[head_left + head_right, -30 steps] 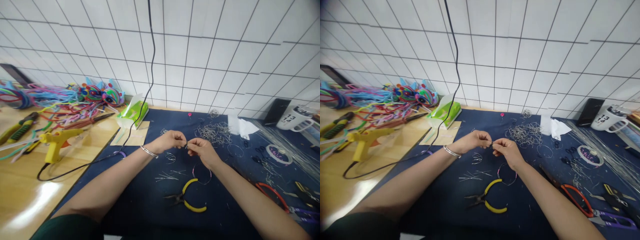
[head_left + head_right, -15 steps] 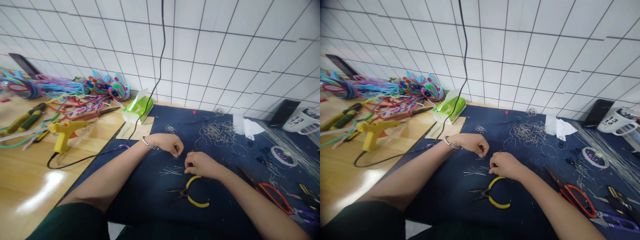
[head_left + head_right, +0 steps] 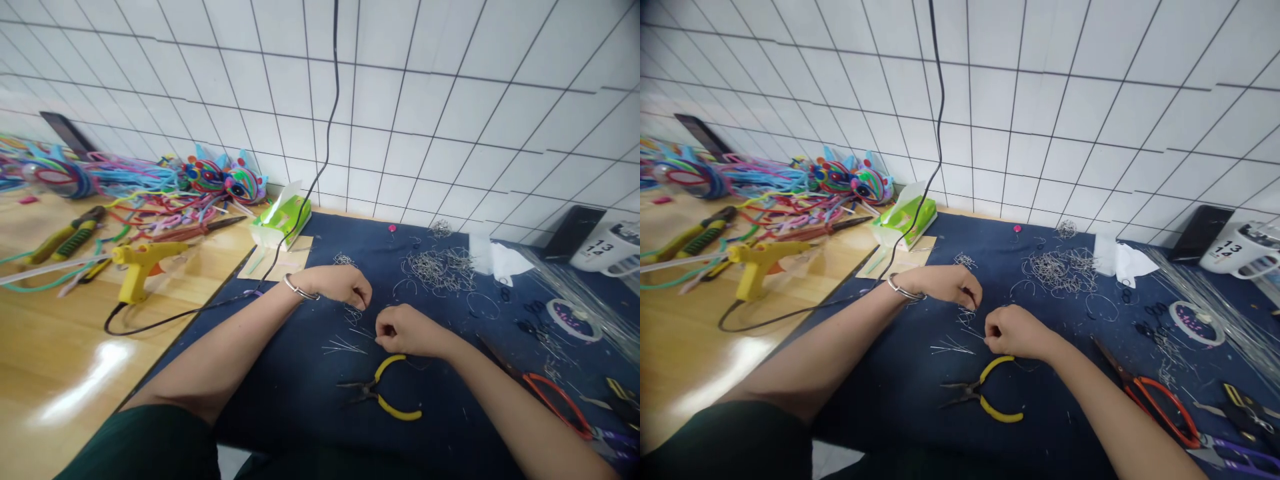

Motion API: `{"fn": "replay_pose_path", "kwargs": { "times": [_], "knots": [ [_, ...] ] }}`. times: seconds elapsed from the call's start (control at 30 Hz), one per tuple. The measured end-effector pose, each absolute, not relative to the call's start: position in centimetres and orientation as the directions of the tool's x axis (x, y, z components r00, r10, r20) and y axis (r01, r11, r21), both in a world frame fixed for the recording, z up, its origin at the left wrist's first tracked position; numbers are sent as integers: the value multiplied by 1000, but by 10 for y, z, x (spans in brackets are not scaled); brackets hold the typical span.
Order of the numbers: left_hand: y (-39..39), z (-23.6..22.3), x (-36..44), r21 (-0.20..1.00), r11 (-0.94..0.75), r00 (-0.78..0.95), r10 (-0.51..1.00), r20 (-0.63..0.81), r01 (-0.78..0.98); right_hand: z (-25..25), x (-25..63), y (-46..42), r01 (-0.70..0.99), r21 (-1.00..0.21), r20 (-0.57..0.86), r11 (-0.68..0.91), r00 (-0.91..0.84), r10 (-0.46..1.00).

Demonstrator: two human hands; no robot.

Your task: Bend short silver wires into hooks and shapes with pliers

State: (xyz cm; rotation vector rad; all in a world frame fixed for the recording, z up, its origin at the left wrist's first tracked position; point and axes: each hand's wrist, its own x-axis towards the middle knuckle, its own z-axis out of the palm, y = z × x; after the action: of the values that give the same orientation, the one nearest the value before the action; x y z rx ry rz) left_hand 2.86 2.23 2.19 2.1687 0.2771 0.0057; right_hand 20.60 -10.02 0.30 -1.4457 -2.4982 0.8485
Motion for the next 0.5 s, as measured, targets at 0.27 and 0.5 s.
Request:
{"fn": "replay_pose_path", "kwargs": {
  "times": [0.27, 0.5],
  "knots": [
    [3, 17, 39, 768, -625, 990, 113, -86, 138, 7, 214, -96, 722, -640, -155, 263, -456, 876],
    [-1, 26, 40, 771, -619, 977, 214, -17, 149, 4, 215, -96, 754, -577, -141, 315, -472, 870]
  ]
}}
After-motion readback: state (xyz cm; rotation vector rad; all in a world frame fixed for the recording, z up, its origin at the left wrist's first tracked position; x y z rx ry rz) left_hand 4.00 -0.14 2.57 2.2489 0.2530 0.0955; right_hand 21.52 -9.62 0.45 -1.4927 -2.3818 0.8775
